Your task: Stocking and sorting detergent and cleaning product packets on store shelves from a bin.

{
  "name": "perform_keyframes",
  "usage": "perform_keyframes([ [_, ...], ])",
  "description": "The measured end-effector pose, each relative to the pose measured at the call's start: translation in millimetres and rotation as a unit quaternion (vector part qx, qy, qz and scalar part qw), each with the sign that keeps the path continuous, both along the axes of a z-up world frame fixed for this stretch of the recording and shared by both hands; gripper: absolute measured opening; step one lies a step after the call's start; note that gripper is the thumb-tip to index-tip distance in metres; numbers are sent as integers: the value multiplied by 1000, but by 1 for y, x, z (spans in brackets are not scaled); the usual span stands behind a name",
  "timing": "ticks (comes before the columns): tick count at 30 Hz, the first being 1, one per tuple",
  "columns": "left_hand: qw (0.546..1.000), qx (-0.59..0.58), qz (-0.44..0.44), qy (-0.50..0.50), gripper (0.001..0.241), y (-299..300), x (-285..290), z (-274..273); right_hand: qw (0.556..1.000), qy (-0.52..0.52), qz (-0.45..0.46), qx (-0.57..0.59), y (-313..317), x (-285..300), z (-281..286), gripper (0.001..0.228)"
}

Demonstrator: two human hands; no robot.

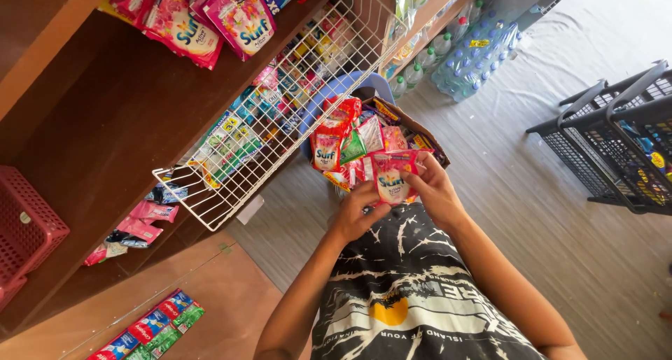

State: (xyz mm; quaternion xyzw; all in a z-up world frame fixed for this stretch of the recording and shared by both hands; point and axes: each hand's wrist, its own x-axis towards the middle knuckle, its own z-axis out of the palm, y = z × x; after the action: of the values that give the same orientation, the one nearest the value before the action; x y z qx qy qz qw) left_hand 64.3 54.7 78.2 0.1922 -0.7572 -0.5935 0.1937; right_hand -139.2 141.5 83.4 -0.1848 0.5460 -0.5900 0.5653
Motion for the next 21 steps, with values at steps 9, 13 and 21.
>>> perform_keyframes([
  [9,679,691,150,200,77,-35,-33,-18,972,-19,208,-106,37,-10,-29,22],
  [13,772,580,209,153,55,-48,-38,-4,971,8,223,-90,35,-11,-20,31],
  [21,956,235,104,140,36,-34,-22,83,980,99,172,-30,24,-5,-12,40],
])
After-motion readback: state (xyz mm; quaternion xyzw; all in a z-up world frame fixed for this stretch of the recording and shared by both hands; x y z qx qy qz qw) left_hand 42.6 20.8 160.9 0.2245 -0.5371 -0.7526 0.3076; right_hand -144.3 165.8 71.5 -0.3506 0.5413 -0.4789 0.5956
